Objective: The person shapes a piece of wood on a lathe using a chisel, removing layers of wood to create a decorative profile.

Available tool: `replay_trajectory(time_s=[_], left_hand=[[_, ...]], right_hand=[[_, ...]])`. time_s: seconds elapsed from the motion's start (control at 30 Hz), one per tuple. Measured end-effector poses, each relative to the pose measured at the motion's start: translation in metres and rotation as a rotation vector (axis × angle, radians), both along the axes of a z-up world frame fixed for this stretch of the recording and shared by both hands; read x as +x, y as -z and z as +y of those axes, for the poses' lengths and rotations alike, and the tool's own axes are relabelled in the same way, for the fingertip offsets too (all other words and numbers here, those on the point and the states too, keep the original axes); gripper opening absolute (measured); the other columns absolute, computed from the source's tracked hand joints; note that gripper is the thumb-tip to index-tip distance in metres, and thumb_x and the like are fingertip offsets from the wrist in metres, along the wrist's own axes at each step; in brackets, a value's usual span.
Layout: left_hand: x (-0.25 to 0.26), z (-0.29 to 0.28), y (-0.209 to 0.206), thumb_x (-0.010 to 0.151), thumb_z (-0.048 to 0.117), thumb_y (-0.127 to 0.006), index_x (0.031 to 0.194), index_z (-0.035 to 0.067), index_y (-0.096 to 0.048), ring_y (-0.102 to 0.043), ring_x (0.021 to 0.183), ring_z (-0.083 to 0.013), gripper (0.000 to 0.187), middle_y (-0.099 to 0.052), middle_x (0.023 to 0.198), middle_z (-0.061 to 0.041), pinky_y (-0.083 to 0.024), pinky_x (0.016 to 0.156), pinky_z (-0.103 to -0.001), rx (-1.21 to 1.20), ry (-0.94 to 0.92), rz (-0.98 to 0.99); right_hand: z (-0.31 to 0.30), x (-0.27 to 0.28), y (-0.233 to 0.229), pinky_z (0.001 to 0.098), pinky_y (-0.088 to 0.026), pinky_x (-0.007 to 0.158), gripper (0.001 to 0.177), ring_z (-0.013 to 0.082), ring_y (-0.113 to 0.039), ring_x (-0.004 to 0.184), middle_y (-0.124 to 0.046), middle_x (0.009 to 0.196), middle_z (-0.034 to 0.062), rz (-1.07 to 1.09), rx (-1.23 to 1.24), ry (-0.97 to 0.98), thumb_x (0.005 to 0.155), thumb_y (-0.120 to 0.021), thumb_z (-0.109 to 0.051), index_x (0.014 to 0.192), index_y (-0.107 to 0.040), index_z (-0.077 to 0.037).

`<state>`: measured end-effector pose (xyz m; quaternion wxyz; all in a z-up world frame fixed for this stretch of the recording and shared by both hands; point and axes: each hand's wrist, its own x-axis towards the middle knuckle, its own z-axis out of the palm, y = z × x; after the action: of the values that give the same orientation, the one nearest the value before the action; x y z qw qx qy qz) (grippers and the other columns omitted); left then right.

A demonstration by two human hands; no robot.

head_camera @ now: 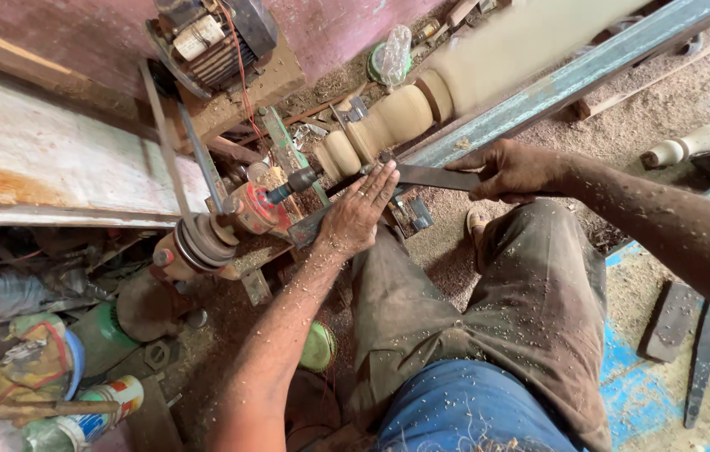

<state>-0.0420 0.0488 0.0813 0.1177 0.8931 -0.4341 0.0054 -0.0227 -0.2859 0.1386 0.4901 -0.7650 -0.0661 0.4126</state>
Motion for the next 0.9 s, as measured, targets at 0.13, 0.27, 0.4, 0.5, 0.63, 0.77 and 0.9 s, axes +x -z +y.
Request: replay_trajectory(time_s=[0.13,0.27,0.4,0.5,0.63,0.77,0.9], left_hand=[[-0.002,0.001,0.007,0.086,-0.013,-0.051,0.163,0.007,-0.024,-0.029,0.157,-0.0268,0.084,-0.027,0.17,-0.011,-0.026,0.131,-0.041,-0.008,-0.031,-0.029],[0.0,0.004,0.014,0.092,-0.015,-0.044,0.161,0.005,-0.032,-0.037,0.155,-0.0269,0.072,-0.036,0.167,-0.012,-0.03,0.131,-0.041,-0.054,-0.018,-0.076],[-0.004,0.005,0.018,0.093,-0.013,-0.045,0.158,0.005,-0.04,-0.044,0.15,-0.0271,0.067,-0.044,0.162,-0.013,-0.034,0.128,-0.042,-0.09,-0.037,-0.044],[-0.004,0.006,0.017,0.093,-0.011,-0.047,0.155,0.003,-0.043,-0.048,0.148,-0.0273,0.063,-0.048,0.159,-0.013,-0.037,0.125,-0.042,-0.107,-0.035,-0.051],[-0.007,0.007,0.019,0.095,-0.009,-0.051,0.153,0.003,-0.049,-0.052,0.145,-0.0258,0.059,-0.052,0.157,-0.013,-0.042,0.122,-0.04,-0.083,-0.028,-0.145],[-0.006,0.009,0.018,0.094,-0.007,-0.056,0.146,0.001,-0.055,-0.058,0.139,-0.0275,0.053,-0.058,0.151,-0.013,-0.048,0.113,-0.041,-0.109,-0.023,-0.191],[-0.007,0.013,0.028,0.1,0.003,-0.069,0.137,-0.001,-0.059,-0.062,0.133,-0.0306,0.039,-0.062,0.145,-0.015,-0.052,0.108,-0.042,-0.18,-0.007,-0.257]], right_hand=[[-0.002,-0.007,0.005,0.0288,-0.048,0.043,0.062,0.0101,-0.051,0.042,-0.063,0.057,0.0069,-0.078,-0.098,-0.065,0.088,-0.076,-0.012,0.147,-0.058,-0.021],[0.008,-0.023,0.013,0.0306,-0.063,0.055,0.062,0.0085,-0.066,0.053,-0.081,0.083,-0.0029,0.024,0.033,0.061,0.086,-0.072,-0.009,0.145,-0.058,-0.02],[0.013,-0.032,0.007,0.0308,-0.067,0.063,0.064,0.0118,-0.077,0.062,-0.083,0.08,0.0035,-0.013,0.036,0.061,0.087,-0.07,-0.009,0.148,-0.052,-0.021],[0.019,-0.041,0.0,0.0325,-0.066,0.064,0.065,0.0153,-0.077,0.063,-0.083,0.076,0.0069,0.074,0.005,0.112,0.09,-0.072,-0.013,0.15,-0.049,-0.023],[0.03,-0.049,-0.007,0.0323,-0.064,0.062,0.066,0.0156,-0.075,0.063,-0.08,0.074,0.0112,0.135,0.001,0.149,0.093,-0.07,-0.015,0.153,-0.046,-0.025],[0.038,-0.065,-0.007,0.0383,-0.062,0.072,0.065,0.0235,-0.072,0.073,-0.079,0.097,0.0186,0.236,-0.114,0.192,0.095,-0.072,-0.016,0.155,-0.048,-0.026],[0.06,-0.104,0.021,0.0366,-0.055,0.099,0.071,0.0208,-0.067,0.116,-0.061,0.144,0.0164,-0.237,0.103,0.252,0.09,-0.074,-0.01,0.153,-0.043,-0.011]])
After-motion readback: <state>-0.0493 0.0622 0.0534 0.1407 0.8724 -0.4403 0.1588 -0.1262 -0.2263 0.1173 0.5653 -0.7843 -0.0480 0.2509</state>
